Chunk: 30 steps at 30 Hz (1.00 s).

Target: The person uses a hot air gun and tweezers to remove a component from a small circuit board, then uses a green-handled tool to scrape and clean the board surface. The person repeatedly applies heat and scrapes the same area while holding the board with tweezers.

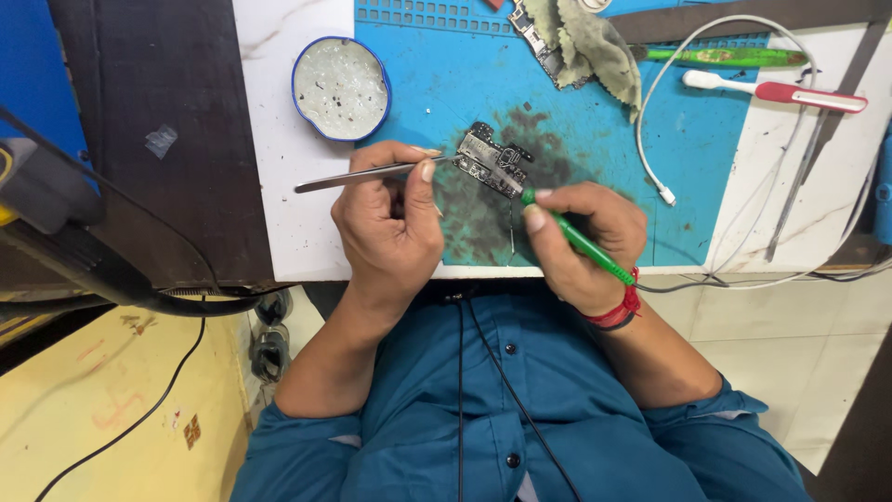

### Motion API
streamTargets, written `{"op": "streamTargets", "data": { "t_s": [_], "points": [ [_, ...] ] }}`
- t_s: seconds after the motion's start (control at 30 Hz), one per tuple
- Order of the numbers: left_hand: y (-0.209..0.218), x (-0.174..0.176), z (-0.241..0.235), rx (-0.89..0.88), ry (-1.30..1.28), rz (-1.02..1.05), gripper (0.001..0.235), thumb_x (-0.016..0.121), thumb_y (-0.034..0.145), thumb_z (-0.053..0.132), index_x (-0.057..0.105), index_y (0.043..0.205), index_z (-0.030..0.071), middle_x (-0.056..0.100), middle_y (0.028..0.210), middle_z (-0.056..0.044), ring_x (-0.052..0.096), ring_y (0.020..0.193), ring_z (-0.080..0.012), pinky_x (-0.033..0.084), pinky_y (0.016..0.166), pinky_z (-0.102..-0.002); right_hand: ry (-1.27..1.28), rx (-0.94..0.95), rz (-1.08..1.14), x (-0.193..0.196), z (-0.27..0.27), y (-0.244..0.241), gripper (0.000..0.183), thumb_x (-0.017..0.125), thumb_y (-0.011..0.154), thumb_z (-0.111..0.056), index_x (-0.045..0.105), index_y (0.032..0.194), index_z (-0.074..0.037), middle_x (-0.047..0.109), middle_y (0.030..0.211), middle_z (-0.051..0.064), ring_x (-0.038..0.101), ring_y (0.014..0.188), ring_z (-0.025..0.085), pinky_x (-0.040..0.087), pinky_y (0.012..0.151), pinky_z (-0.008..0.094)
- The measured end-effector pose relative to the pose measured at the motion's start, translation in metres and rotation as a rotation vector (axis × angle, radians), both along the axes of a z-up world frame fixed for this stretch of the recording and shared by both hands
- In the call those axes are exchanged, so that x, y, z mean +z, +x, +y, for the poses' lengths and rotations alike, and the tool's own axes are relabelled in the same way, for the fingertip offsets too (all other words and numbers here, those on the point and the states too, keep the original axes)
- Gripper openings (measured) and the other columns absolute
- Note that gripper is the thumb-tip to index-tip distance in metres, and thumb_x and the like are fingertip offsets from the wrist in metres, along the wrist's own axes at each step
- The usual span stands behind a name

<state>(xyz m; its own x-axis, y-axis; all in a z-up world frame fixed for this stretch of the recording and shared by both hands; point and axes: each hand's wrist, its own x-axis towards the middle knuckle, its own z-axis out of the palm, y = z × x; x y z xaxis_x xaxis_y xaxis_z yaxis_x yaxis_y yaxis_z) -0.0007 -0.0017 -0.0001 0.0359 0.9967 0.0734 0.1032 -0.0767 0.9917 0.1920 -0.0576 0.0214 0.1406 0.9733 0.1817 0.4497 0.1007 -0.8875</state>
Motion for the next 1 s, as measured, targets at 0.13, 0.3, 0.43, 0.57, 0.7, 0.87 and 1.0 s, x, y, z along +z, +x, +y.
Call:
{"op": "streamTargets", "data": {
  "t_s": [0.13, 0.3, 0.43, 0.57, 0.7, 0.87, 1.0],
  "points": [
    [-0.001, -0.003, -0.001, -0.004, 0.014, -0.139, 0.012, 0.06, 0.111, 0.001, 0.053, 0.121, 0.0, 0.071, 0.1, -0.01, 0.062, 0.069, -0.0051, 0.053, 0.06, -0.02, 0.087, 0.013, -0.104, 0.005, 0.005, -0.004, 0.023, 0.066, 0.095, 0.003, 0.064, 0.117, -0.001, 0.074, 0.1, 0.011, 0.069, 0.08, 0.019, 0.055, 0.074, 0.03],
    [-0.003, -0.006, -0.003, 0.012, 0.038, -0.202, 0.012, 0.058, 0.112, 0.002, 0.052, 0.123, 0.0, 0.071, 0.111, -0.012, 0.062, 0.068, -0.0054, 0.053, 0.061, -0.02, 0.171, 0.03, -0.504, 0.008, 0.007, -0.012, 0.052, 0.077, 0.086, -0.002, 0.059, 0.135, -0.002, 0.067, 0.119, 0.017, 0.064, 0.114, 0.036, 0.05, 0.102, 0.045],
    [-0.002, -0.007, -0.004, 0.015, 0.065, -0.197, 0.013, 0.058, 0.112, 0.003, 0.052, 0.123, 0.0, 0.071, 0.111, -0.012, 0.062, 0.067, -0.0058, 0.053, 0.061, -0.02, 0.137, 0.04, -0.594, 0.007, 0.009, -0.016, 0.059, 0.08, 0.089, -0.005, 0.054, 0.141, -0.003, 0.066, 0.124, 0.016, 0.062, 0.114, 0.034, 0.046, 0.101, 0.045],
    [-0.002, -0.007, -0.004, 0.01, 0.07, -0.195, 0.013, 0.058, 0.112, 0.003, 0.052, 0.123, 0.0, 0.071, 0.11, -0.012, 0.063, 0.068, -0.0063, 0.054, 0.061, -0.02, 0.153, 0.021, -0.631, 0.008, 0.01, -0.022, 0.06, 0.084, 0.09, -0.014, 0.054, 0.141, -0.003, 0.066, 0.124, 0.017, 0.063, 0.108, 0.034, 0.046, 0.095, 0.043],
    [-0.002, -0.006, -0.004, 0.012, 0.086, -0.191, 0.013, 0.058, 0.111, 0.002, 0.052, 0.122, -0.001, 0.071, 0.11, -0.012, 0.063, 0.069, -0.0068, 0.054, 0.062, -0.021, 0.128, 0.032, -0.578, 0.01, 0.011, -0.02, 0.055, 0.084, 0.096, -0.022, 0.057, 0.14, -0.004, 0.068, 0.119, 0.013, 0.064, 0.099, 0.029, 0.047, 0.091, 0.04],
    [-0.002, -0.007, -0.004, 0.001, 0.083, -0.2, 0.014, 0.059, 0.111, 0.0, 0.053, 0.123, -0.001, 0.071, 0.11, -0.012, 0.064, 0.07, -0.0067, 0.056, 0.062, -0.021, 0.189, -0.049, 0.15, 0.008, 0.028, -0.01, 0.038, 0.06, 0.117, -0.032, 0.048, 0.141, -0.005, 0.059, 0.122, 0.005, 0.061, 0.107, 0.012, 0.052, 0.095, 0.028],
    [-0.002, -0.005, -0.003, -0.026, 0.115, -0.128, 0.013, 0.06, 0.109, 0.0, 0.054, 0.122, -0.002, 0.07, 0.108, -0.011, 0.063, 0.069, -0.0057, 0.055, 0.06, -0.021, 0.127, -0.04, 0.258, 0.002, 0.069, 0.015, 0.015, 0.062, 0.119, -0.013, 0.058, 0.124, -0.001, 0.069, 0.104, 0.005, 0.066, 0.092, 0.01, 0.055, 0.083, 0.026]
  ]
}}
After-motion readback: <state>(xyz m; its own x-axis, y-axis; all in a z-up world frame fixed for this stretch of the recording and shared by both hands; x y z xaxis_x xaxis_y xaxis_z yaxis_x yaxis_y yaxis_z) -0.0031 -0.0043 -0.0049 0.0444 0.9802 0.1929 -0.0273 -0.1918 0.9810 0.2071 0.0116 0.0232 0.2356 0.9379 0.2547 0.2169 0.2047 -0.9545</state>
